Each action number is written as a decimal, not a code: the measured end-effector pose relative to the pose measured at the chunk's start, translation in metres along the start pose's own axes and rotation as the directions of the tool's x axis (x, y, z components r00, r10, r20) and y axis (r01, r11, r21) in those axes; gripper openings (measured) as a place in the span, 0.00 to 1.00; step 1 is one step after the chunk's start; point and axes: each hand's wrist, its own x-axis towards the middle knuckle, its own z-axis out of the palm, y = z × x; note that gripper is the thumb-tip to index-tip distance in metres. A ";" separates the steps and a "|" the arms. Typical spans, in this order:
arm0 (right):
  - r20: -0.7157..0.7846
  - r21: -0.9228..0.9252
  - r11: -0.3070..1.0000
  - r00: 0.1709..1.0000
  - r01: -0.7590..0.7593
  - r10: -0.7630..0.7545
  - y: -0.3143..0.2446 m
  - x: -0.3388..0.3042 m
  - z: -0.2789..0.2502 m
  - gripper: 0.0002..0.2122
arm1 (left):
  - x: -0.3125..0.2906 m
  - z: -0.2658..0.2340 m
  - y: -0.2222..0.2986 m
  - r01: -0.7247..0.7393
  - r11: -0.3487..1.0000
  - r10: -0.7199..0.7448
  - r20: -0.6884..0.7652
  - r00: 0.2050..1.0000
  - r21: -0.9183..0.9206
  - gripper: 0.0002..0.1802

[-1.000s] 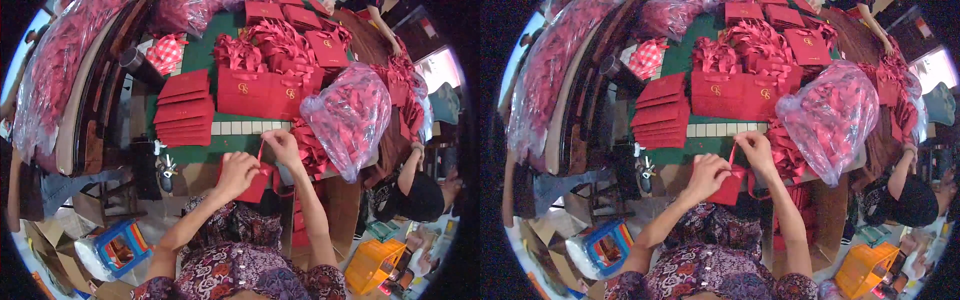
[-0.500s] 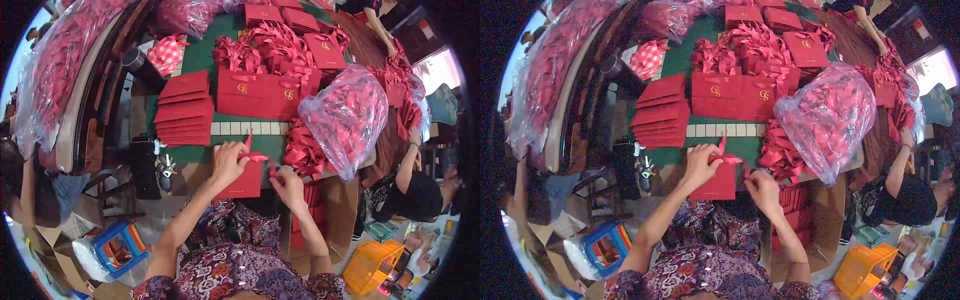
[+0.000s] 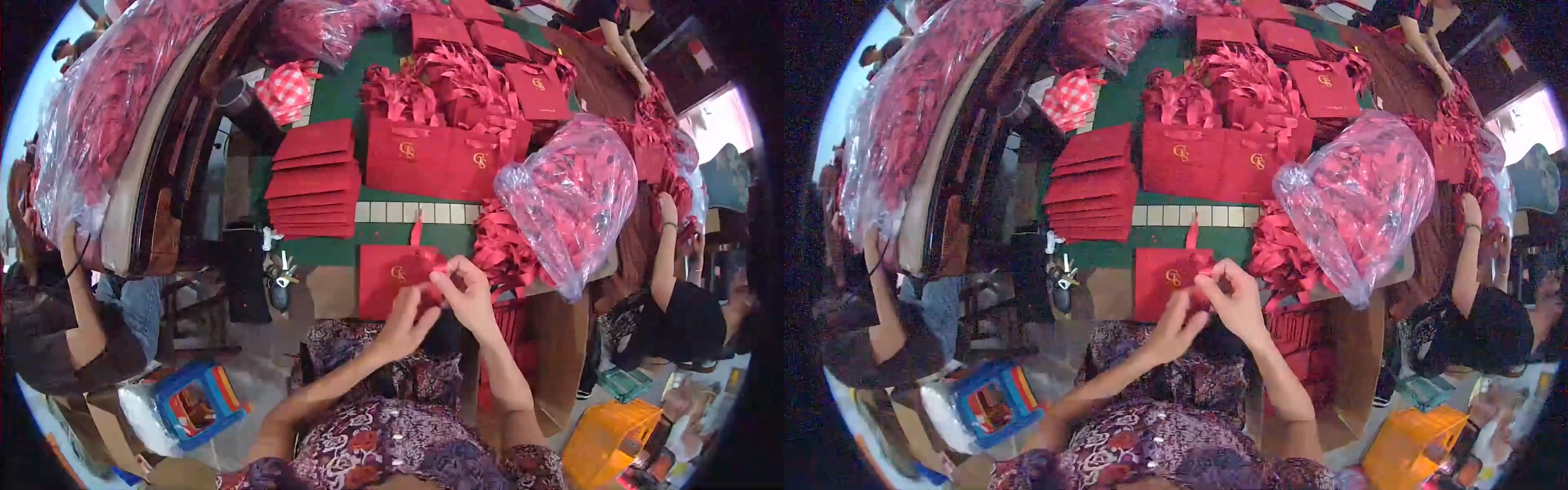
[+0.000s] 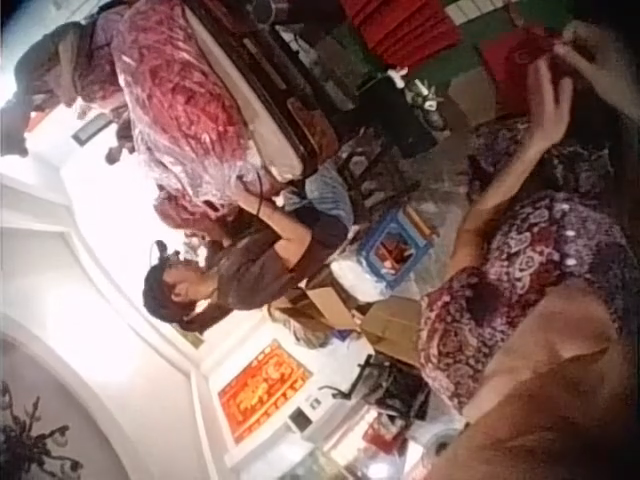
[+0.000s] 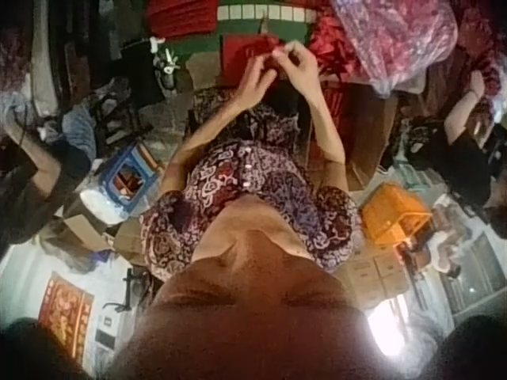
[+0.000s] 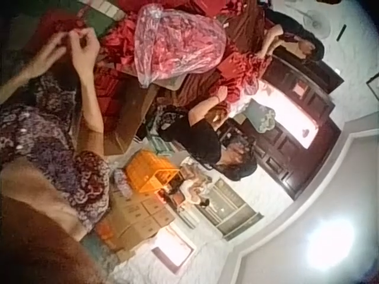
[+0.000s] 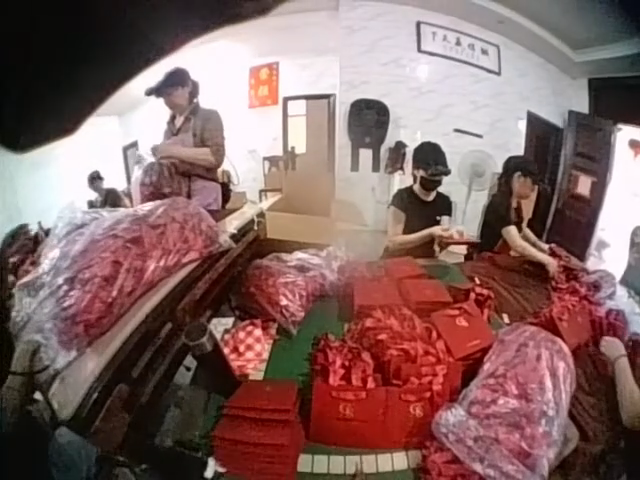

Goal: The person attaches ribbon handles to paper gift bags by hand.

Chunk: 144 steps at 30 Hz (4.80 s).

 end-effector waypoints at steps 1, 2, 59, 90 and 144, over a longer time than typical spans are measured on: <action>0.003 0.004 1.000 1.000 0.009 -0.009 -0.002 0.000 0.003 0.10 | -0.008 0.002 -0.002 0.043 0.997 -0.048 0.069 0.997 0.068 0.16; -0.025 -0.004 1.000 0.999 -0.027 0.027 -0.007 -0.001 0.006 0.10 | -0.015 0.003 -0.003 0.081 0.987 -0.100 0.134 0.986 0.137 0.15; -0.086 -0.571 0.817 0.985 0.076 -0.152 0.031 0.008 0.052 0.07 | 0.041 -0.065 -0.023 -0.087 0.893 0.049 0.096 0.994 0.441 0.08; -0.032 -0.503 0.849 0.978 0.162 -0.206 0.021 -0.006 0.050 0.07 | 0.037 -0.048 -0.009 -0.015 0.931 0.015 0.005 1.000 0.363 0.05; -0.026 -0.211 0.974 0.995 0.085 -0.093 0.039 0.058 -0.003 0.09 | 0.093 -0.030 -0.043 0.155 0.985 -0.153 -0.035 0.988 0.074 0.05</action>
